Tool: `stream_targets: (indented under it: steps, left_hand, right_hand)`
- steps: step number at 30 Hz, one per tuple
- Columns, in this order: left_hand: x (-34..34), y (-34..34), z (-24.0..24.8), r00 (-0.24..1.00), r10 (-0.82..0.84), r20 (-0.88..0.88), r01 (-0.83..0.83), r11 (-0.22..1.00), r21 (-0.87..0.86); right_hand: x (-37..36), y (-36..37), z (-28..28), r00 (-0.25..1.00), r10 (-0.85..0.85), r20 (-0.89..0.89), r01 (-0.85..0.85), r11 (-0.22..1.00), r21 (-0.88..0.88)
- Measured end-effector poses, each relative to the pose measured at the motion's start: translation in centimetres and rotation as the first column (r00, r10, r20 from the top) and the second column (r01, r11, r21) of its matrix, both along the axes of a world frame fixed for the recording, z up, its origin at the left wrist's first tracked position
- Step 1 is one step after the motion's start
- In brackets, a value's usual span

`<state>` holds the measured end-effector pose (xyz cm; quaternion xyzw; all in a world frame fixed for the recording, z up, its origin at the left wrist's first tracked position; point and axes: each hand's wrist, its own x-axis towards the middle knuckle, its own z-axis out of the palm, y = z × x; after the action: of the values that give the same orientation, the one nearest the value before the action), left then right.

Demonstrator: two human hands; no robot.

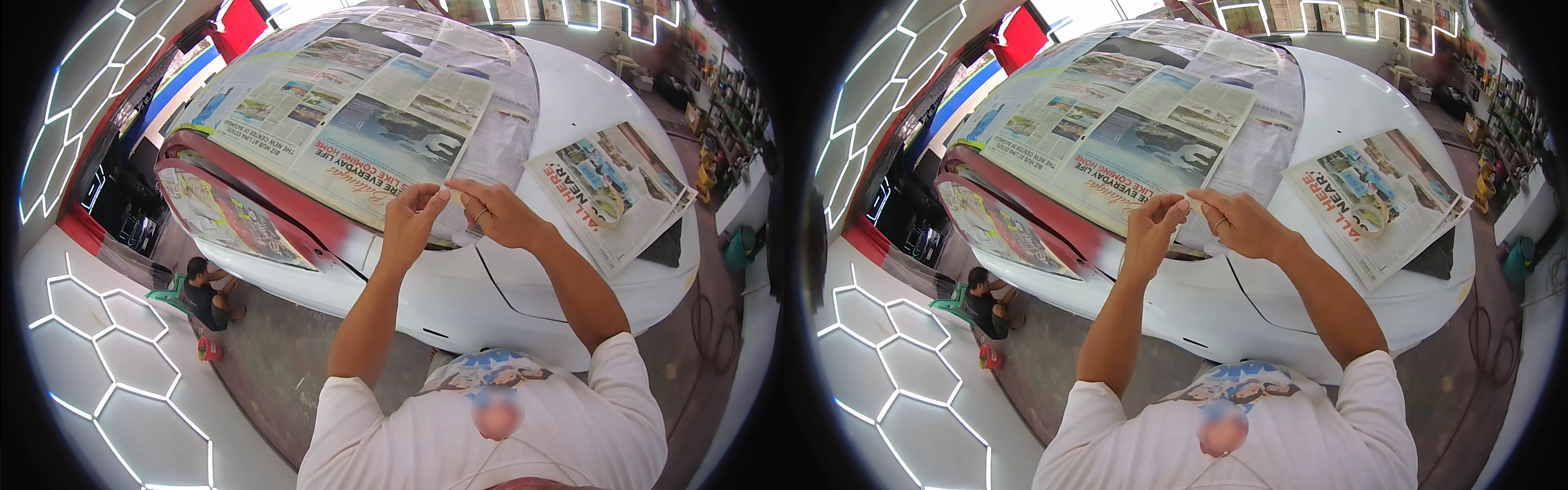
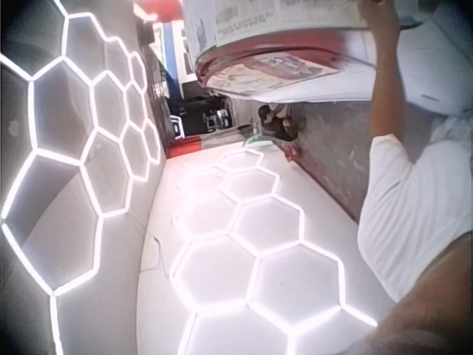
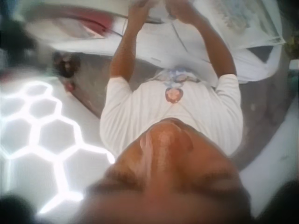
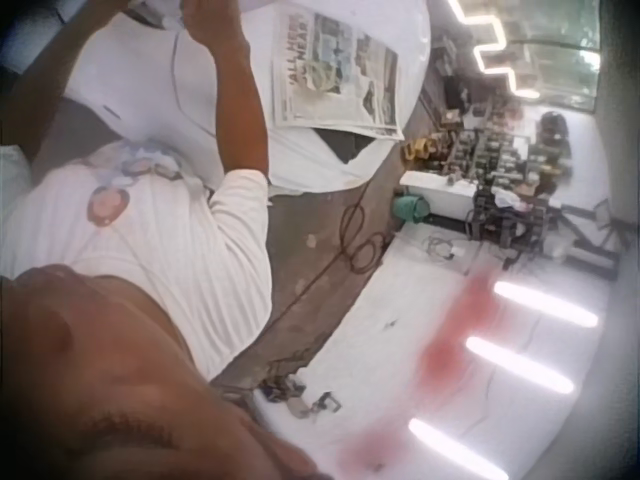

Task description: The person uses masking tape to secure sheets of newspaper onto the hood and trunk of a white car. They repeatedly tear pieces of tape and press them down to hold the paper in place.

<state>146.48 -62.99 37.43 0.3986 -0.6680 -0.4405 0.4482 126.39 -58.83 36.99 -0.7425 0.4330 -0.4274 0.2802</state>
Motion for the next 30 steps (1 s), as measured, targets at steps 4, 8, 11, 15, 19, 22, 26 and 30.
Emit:
stream_targets:
  steps: [4, 8, 11, 15, 19, 22, 26, 30]
  left_hand:
    - [0.1, 0.2, 0.2, 0.997, -0.060, -0.042, 0.063, 0.996, 0.066]
    - [1.0, -0.6, 2.1, 0.999, -0.044, -0.014, 0.044, 0.999, 0.006]
    - [1.9, -0.8, 4.8, 0.984, 0.176, -0.004, -0.174, 0.968, -0.182]
    - [7.7, -1.9, 3.8, 0.883, 0.450, -0.135, -0.468, 0.863, -0.191]
    - [7.8, -1.1, 0.5, 0.810, 0.583, 0.058, -0.541, 0.782, -0.309]
    - [6.6, -0.3, -1.9, 0.627, 0.748, 0.218, -0.563, 0.629, -0.536]
    - [6.4, -0.2, -4.8, 0.442, 0.860, 0.256, -0.523, 0.479, -0.705]
    - [6.6, -0.4, -5.8, 0.390, 0.895, 0.218, -0.505, 0.406, -0.762]
  right_hand:
    - [0.7, 0.5, 0.3, 0.993, 0.022, -0.115, -0.039, 0.988, -0.149]
    - [0.7, -0.9, 2.1, 0.978, 0.053, -0.203, -0.090, 0.980, -0.176]
    - [1.5, -1.1, 5.4, 0.964, 0.049, -0.262, -0.091, 0.984, -0.151]
    - [0.1, -2.4, 8.0, 0.957, 0.110, -0.268, -0.168, 0.965, -0.203]
    - [-1.4, -6.6, 4.1, 0.901, 0.176, -0.396, -0.246, 0.960, -0.133]
    - [-1.2, -6.6, 2.7, 0.835, 0.130, -0.535, -0.294, 0.927, -0.234]
    - [0.2, -5.8, 4.2, 0.671, 0.065, -0.739, -0.335, 0.916, -0.223]
    - [1.2, -7.4, 4.4, 0.534, 0.041, -0.844, -0.374, 0.907, -0.192]
